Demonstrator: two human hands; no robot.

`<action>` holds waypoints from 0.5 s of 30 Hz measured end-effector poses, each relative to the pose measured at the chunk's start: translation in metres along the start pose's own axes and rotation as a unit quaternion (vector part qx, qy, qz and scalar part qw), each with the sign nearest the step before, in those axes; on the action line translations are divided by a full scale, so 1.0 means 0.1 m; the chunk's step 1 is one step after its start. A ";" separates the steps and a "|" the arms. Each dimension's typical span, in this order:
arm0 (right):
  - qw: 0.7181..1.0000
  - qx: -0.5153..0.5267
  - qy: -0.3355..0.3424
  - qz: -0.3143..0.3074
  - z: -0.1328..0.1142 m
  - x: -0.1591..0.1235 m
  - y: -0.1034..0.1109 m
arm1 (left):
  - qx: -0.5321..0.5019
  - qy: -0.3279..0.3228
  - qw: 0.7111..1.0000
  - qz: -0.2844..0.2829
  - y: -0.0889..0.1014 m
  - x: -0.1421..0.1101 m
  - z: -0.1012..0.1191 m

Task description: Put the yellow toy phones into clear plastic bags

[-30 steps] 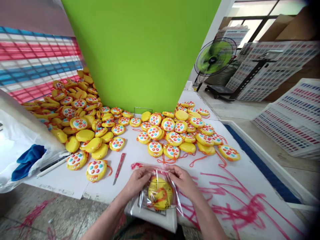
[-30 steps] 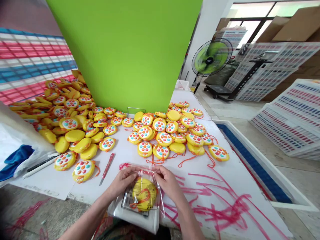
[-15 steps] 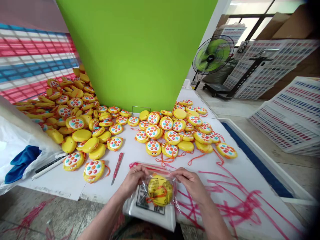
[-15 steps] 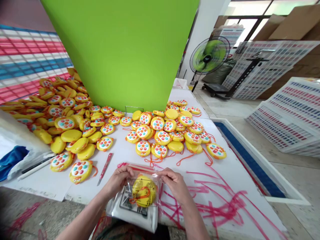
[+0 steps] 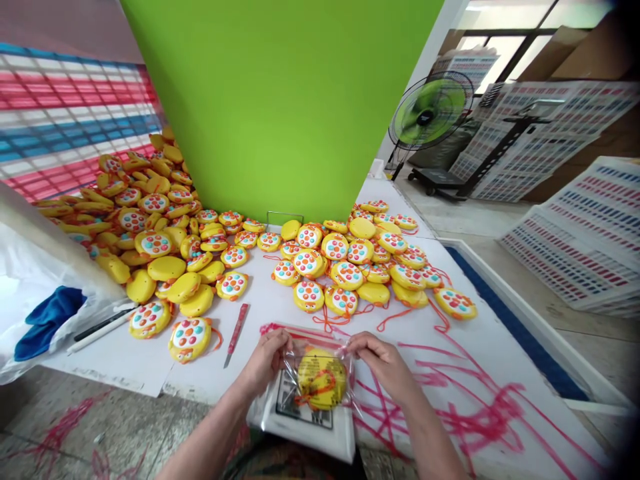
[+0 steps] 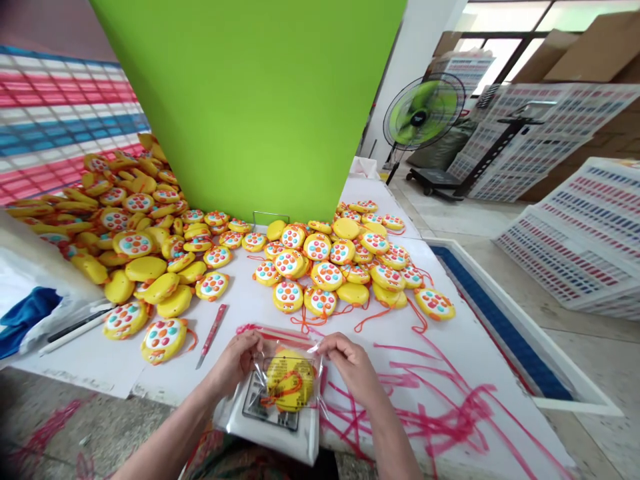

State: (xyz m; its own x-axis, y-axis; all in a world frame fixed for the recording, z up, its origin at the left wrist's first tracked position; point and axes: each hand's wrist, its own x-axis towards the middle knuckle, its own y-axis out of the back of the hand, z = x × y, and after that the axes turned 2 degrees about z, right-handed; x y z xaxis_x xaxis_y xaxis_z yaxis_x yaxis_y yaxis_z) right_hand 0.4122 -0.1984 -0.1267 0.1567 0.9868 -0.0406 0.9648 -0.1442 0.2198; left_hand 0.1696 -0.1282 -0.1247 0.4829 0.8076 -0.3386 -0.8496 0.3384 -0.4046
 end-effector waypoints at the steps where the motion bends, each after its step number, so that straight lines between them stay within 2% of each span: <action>1: 0.999 0.027 -0.013 0.027 -0.01 0.01 -0.01 | -0.017 0.010 1.000 0.000 0.00 0.00 0.00; 4: 0.994 0.063 -0.060 0.068 -0.01 0.02 -0.08 | -0.065 0.038 0.997 0.008 -0.02 0.00 -0.02; 6: 0.996 0.018 -0.072 0.047 0.00 0.03 -0.16 | -0.068 0.039 0.997 0.015 -0.02 0.00 -0.03; 9: 0.997 -0.048 -0.055 0.028 0.01 0.03 -0.26 | -0.046 0.028 0.998 0.019 -0.04 0.00 -0.05; 11: 0.997 -0.051 -0.049 0.039 0.02 0.02 -0.22 | 0.012 0.011 1.000 0.026 -0.06 -0.01 -0.06; 13: 0.995 -0.035 -0.054 0.072 0.00 0.00 -0.05 | 0.122 -0.015 0.991 0.042 -0.10 -0.03 -0.07; 15: 0.983 -0.026 -0.035 0.177 -0.06 -0.01 0.23 | 0.277 -0.061 0.957 0.059 -0.14 -0.05 -0.08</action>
State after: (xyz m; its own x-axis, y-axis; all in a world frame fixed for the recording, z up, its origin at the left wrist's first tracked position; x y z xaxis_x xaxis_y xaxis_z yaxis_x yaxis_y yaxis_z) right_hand 0.4330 -0.2020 -0.1156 0.4969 0.8676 -0.0197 0.8352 -0.4720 0.2822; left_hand 0.1809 -0.1408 -0.1238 0.3774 0.8948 -0.2385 -0.8948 0.4187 0.1549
